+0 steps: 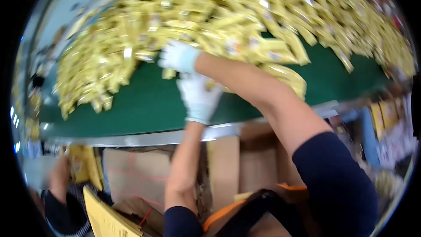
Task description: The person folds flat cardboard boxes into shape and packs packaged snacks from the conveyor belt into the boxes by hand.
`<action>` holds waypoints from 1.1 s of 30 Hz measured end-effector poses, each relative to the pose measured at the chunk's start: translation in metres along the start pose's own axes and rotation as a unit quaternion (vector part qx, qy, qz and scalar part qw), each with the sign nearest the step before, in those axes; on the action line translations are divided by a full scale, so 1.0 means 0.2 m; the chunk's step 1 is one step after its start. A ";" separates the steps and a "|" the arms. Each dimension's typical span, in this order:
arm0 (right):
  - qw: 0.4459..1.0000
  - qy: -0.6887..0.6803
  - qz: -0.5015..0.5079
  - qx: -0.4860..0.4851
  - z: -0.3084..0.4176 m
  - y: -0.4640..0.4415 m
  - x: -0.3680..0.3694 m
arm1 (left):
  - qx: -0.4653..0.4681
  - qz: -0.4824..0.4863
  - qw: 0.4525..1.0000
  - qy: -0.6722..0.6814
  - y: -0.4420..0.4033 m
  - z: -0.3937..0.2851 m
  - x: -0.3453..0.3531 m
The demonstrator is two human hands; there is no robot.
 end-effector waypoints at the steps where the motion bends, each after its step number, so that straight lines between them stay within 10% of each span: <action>1: 0.986 -0.031 -0.161 0.026 -0.07 0.06 -0.20 | 0.017 -0.053 0.998 0.012 -0.01 0.00 -0.03; 5: 0.940 -0.264 -0.050 0.210 -0.45 0.54 -1.01 | 0.151 -0.057 0.983 -0.092 -0.04 -0.12 -0.06; 10: 0.776 -0.488 0.094 0.388 -0.46 1.93 -1.51 | 0.089 0.033 0.989 -0.111 -0.02 0.00 0.03; 14: 0.425 -0.322 0.169 0.829 -0.20 3.46 -1.57 | 0.050 0.015 0.998 0.041 0.00 0.07 0.05; 16: 0.479 -0.048 0.337 0.809 0.14 4.12 -1.59 | 0.038 0.023 0.994 0.102 0.02 0.06 0.06; 18: 0.265 -0.001 0.438 0.859 0.55 4.79 -1.58 | 0.043 0.041 0.998 0.027 0.02 0.10 0.08; 21: 0.247 -0.043 0.506 0.825 0.57 4.83 -1.52 | 0.050 0.052 0.997 0.003 0.07 0.04 0.07; 24: 0.379 -0.191 0.496 0.758 0.05 4.13 -1.31 | 0.144 0.068 0.987 0.011 0.00 -0.13 0.02; 28: 0.620 -0.459 0.178 0.611 -0.48 2.53 -1.26 | 0.086 0.230 0.969 -0.014 -0.02 -0.14 0.00; 33: 0.924 -0.259 0.049 0.278 -0.42 1.58 -0.94 | 0.059 0.206 0.975 0.055 0.02 -0.12 -0.05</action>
Point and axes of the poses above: each hand's wrist, its own y-axis away from the middle knuckle, its own x-axis out of the palm, z = x × y, the point moved 10 cm from there along -y, towards the middle knuckle, and after that the axes turned 14 degrees about x, right-handed, at the moved point
